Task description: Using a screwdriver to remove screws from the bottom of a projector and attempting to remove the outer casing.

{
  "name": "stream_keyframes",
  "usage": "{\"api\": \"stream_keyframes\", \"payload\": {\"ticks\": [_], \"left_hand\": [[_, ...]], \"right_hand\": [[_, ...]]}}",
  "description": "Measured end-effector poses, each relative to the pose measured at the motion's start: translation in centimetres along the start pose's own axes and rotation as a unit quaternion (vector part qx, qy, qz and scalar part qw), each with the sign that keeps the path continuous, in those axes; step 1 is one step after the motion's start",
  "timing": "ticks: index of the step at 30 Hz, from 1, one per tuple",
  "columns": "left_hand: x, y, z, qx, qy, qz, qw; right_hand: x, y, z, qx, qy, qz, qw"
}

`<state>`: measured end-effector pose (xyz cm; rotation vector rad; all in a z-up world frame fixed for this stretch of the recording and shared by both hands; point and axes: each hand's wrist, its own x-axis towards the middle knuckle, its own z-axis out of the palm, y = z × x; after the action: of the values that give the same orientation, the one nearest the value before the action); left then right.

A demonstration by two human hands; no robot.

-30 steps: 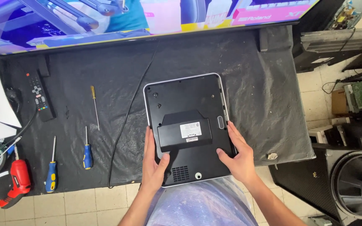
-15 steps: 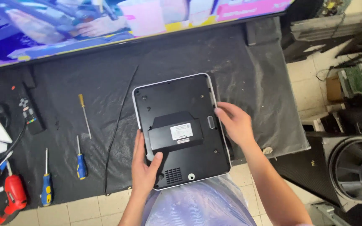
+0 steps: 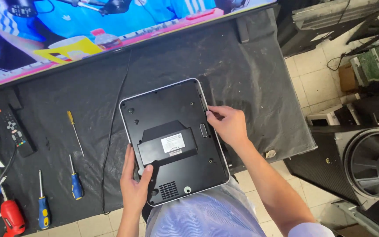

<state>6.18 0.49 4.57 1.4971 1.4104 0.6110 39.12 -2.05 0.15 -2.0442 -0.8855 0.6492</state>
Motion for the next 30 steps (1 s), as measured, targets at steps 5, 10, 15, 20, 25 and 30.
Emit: {"api": "stream_keyframes", "payload": {"ticks": [5, 10, 15, 20, 25, 30], "left_hand": [[0.0, 0.6, 0.2, -0.002, 0.007, 0.001, 1.000], [0.0, 0.6, 0.3, -0.002, 0.013, -0.003, 1.000], [0.1, 0.6, 0.1, 0.017, 0.018, -0.006, 1.000], [0.1, 0.5, 0.7, 0.042, 0.031, -0.026, 0.998], [0.8, -1.0, 0.7, 0.001, 0.007, -0.077, 0.997], [2.2, 2.7, 0.8, -0.122, 0.011, -0.233, 0.965]], "right_hand": [[1.3, -2.4, -2.8, 0.029, -0.127, 0.044, 0.990], [4.6, -1.3, -2.6, 0.086, -0.201, -0.039, 0.975], [7.1, -1.1, -3.8, 0.073, -0.310, -0.129, 0.939], [7.4, -0.4, -3.8, 0.108, -0.350, -0.047, 0.929], [5.8, 2.1, -1.7, 0.191, -0.321, -0.008, 0.927], [0.7, 1.5, 0.3, 0.205, -0.254, 0.134, 0.936]]}}
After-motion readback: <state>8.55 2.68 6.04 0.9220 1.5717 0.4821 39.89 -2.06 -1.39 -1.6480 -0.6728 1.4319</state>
